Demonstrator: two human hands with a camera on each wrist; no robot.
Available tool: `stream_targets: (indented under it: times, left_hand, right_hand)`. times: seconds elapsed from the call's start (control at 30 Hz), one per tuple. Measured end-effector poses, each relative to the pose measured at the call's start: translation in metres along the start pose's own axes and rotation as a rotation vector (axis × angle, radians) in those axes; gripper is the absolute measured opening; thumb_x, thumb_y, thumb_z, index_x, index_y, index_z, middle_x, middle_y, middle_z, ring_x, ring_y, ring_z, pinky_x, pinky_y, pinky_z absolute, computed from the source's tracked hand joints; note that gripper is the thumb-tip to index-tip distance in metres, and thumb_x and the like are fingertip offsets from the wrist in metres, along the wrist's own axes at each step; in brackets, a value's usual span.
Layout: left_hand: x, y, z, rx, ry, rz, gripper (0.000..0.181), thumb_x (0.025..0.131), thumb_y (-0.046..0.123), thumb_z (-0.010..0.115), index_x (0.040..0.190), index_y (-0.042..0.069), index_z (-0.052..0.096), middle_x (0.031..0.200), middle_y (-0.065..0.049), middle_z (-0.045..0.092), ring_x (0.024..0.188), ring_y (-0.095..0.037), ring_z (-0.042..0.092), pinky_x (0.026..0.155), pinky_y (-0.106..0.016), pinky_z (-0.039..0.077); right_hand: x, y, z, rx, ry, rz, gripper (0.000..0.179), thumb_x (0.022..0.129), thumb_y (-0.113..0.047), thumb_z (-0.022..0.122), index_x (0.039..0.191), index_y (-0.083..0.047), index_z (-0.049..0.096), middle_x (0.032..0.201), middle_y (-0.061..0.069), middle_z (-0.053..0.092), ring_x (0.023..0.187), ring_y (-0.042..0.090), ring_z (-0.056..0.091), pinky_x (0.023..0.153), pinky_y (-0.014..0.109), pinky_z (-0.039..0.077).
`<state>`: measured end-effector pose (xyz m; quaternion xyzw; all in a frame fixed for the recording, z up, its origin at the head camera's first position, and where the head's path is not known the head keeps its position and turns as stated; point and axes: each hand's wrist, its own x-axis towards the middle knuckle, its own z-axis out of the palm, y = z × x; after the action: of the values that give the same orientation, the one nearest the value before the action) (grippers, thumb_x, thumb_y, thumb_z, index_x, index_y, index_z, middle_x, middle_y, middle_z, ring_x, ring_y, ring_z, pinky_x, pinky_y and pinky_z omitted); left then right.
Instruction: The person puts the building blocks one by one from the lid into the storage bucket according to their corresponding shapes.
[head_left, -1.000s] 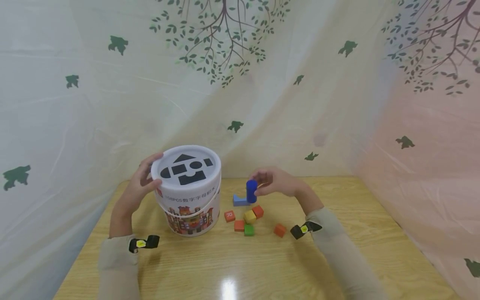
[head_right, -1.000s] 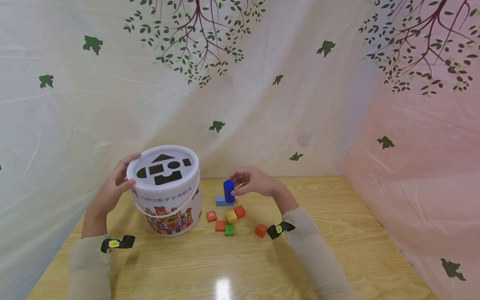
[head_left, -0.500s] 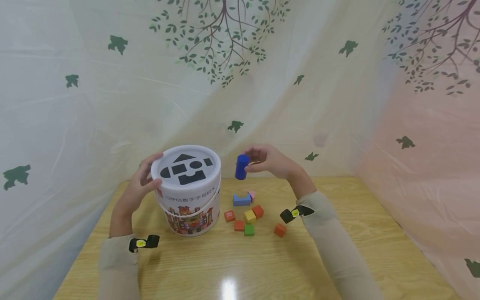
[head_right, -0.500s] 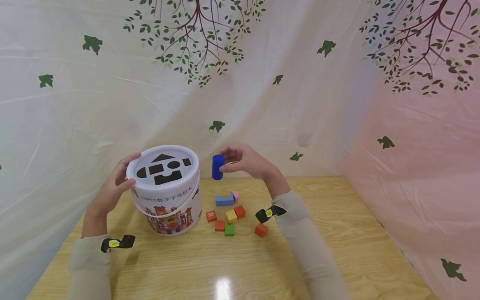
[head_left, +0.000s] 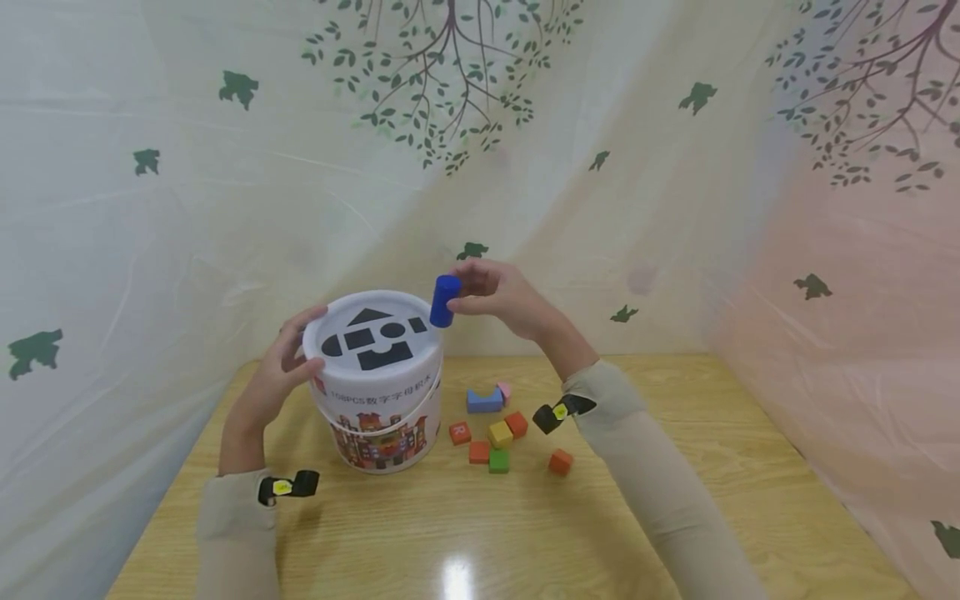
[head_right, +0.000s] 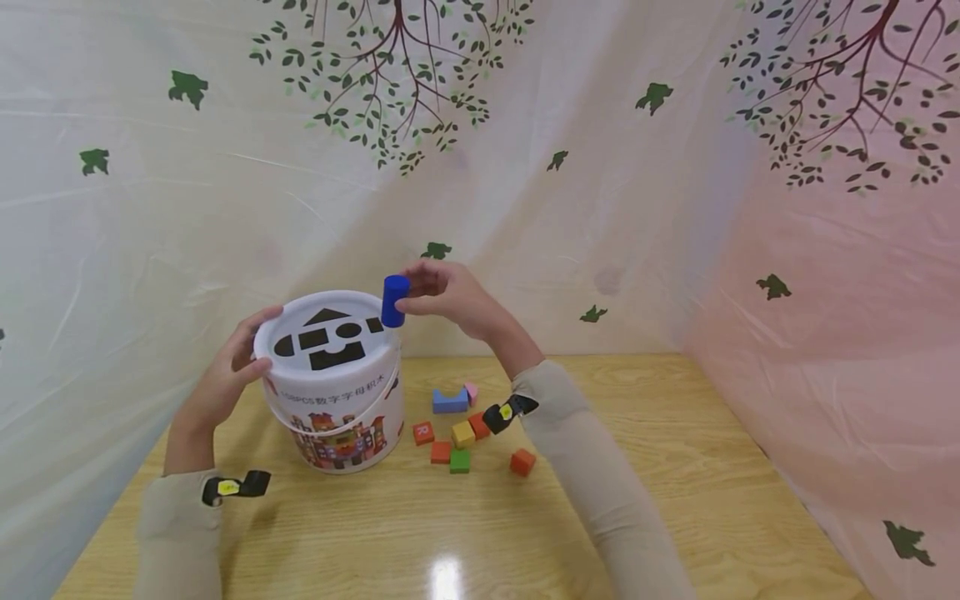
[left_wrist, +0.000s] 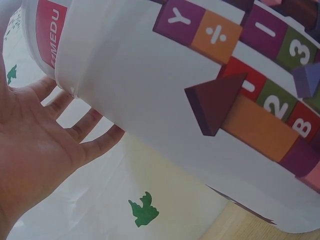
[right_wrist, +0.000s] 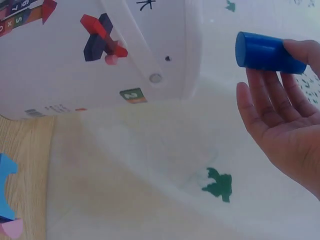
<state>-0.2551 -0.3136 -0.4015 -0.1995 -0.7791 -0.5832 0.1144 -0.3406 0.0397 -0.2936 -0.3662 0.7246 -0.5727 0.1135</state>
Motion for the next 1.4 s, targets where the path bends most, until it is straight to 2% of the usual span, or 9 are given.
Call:
stream_targets:
  times: [0.17, 0.23, 0.43, 0.67, 0.87, 1.0, 1.03, 1.27, 1.4]
  left_hand:
    - [0.002, -0.003, 0.000, 0.015, 0.006, -0.022, 0.071, 0.099, 0.006, 0.057, 0.161, 0.021, 0.027, 0.161, -0.008, 0.029, 0.137, -0.007, 0.039, 0.117, -0.062, 0.031]
    - [0.002, -0.004, 0.000, 0.011, 0.010, -0.024, 0.072, 0.098, 0.005, 0.057, 0.161, 0.021, 0.027, 0.161, -0.008, 0.028, 0.137, -0.007, 0.038, 0.115, -0.070, 0.027]
    - [0.000, -0.005, 0.001, 0.009, 0.024, -0.023, 0.070, 0.098, 0.005, 0.057, 0.161, 0.019, 0.029, 0.160, -0.008, 0.030, 0.135, -0.007, 0.040, 0.117, -0.052, 0.034]
    - [0.000, -0.005, 0.004, -0.024, 0.043, -0.034, 0.070, 0.097, 0.004, 0.057, 0.160, 0.019, 0.031, 0.160, -0.014, 0.030, 0.140, -0.013, 0.038, 0.115, -0.073, 0.022]
    - [0.002, -0.004, 0.006, -0.019, 0.061, -0.032, 0.071, 0.097, 0.005, 0.059, 0.160, 0.018, 0.030, 0.160, -0.018, 0.030, 0.146, -0.035, 0.033, 0.114, -0.075, 0.022]
    - [0.004, -0.006, 0.006, -0.017, 0.068, -0.037, 0.072, 0.097, 0.007, 0.060, 0.161, 0.018, 0.030, 0.160, -0.020, 0.031, 0.147, -0.042, 0.031, 0.115, -0.074, 0.022]
    - [0.004, -0.006, 0.006, -0.018, 0.069, -0.037, 0.072, 0.097, 0.008, 0.060, 0.161, 0.018, 0.029, 0.159, -0.020, 0.032, 0.146, -0.041, 0.032, 0.115, -0.074, 0.022]
    - [0.005, -0.006, 0.006, -0.017, 0.075, -0.033, 0.070, 0.099, 0.009, 0.058, 0.161, 0.019, 0.028, 0.156, -0.018, 0.036, 0.133, -0.005, 0.041, 0.113, -0.074, 0.025]
    - [0.006, -0.007, 0.007, -0.013, 0.078, -0.043, 0.070, 0.099, 0.010, 0.057, 0.162, 0.021, 0.027, 0.156, -0.018, 0.035, 0.132, -0.005, 0.042, 0.113, -0.073, 0.027]
  right_hand:
    - [0.015, 0.000, 0.018, 0.013, 0.068, 0.015, 0.036, 0.093, -0.011, 0.072, 0.127, -0.006, 0.062, 0.119, 0.014, 0.070, 0.113, 0.028, 0.066, 0.103, 0.042, 0.053]
    - [0.020, 0.003, 0.026, 0.020, 0.083, 0.019, 0.036, 0.093, -0.012, 0.073, 0.127, -0.007, 0.063, 0.119, 0.013, 0.070, 0.112, 0.026, 0.066, 0.103, 0.042, 0.053]
    - [0.032, 0.015, 0.049, 0.017, 0.071, 0.017, 0.036, 0.093, -0.011, 0.073, 0.127, -0.004, 0.063, 0.119, 0.015, 0.070, 0.108, 0.023, 0.068, 0.098, 0.036, 0.056]
    - [0.038, 0.022, 0.066, 0.001, 0.065, 0.035, 0.039, 0.093, -0.013, 0.073, 0.129, -0.005, 0.061, 0.122, 0.015, 0.069, 0.110, 0.021, 0.067, 0.093, 0.032, 0.058]
    - [0.042, 0.025, 0.066, -0.026, 0.084, 0.021, 0.039, 0.094, -0.014, 0.073, 0.130, -0.005, 0.060, 0.123, 0.015, 0.069, 0.111, 0.022, 0.067, 0.092, 0.031, 0.058]
    - [0.044, 0.027, 0.063, -0.037, 0.068, 0.023, 0.039, 0.095, -0.014, 0.072, 0.131, -0.006, 0.059, 0.124, 0.014, 0.068, 0.112, 0.021, 0.067, 0.093, 0.031, 0.057]
    - [0.045, 0.028, 0.063, -0.040, 0.063, 0.026, 0.039, 0.095, -0.014, 0.072, 0.131, -0.006, 0.059, 0.124, 0.014, 0.068, 0.113, 0.021, 0.067, 0.094, 0.031, 0.057]
    - [0.050, 0.029, 0.060, -0.061, 0.030, 0.035, 0.039, 0.096, -0.015, 0.070, 0.132, -0.006, 0.057, 0.126, 0.013, 0.067, 0.115, 0.021, 0.065, 0.095, 0.030, 0.056]
    - [0.051, 0.030, 0.057, -0.077, 0.020, 0.044, 0.039, 0.097, -0.017, 0.069, 0.132, -0.007, 0.057, 0.126, 0.012, 0.067, 0.115, 0.020, 0.065, 0.096, 0.031, 0.056]
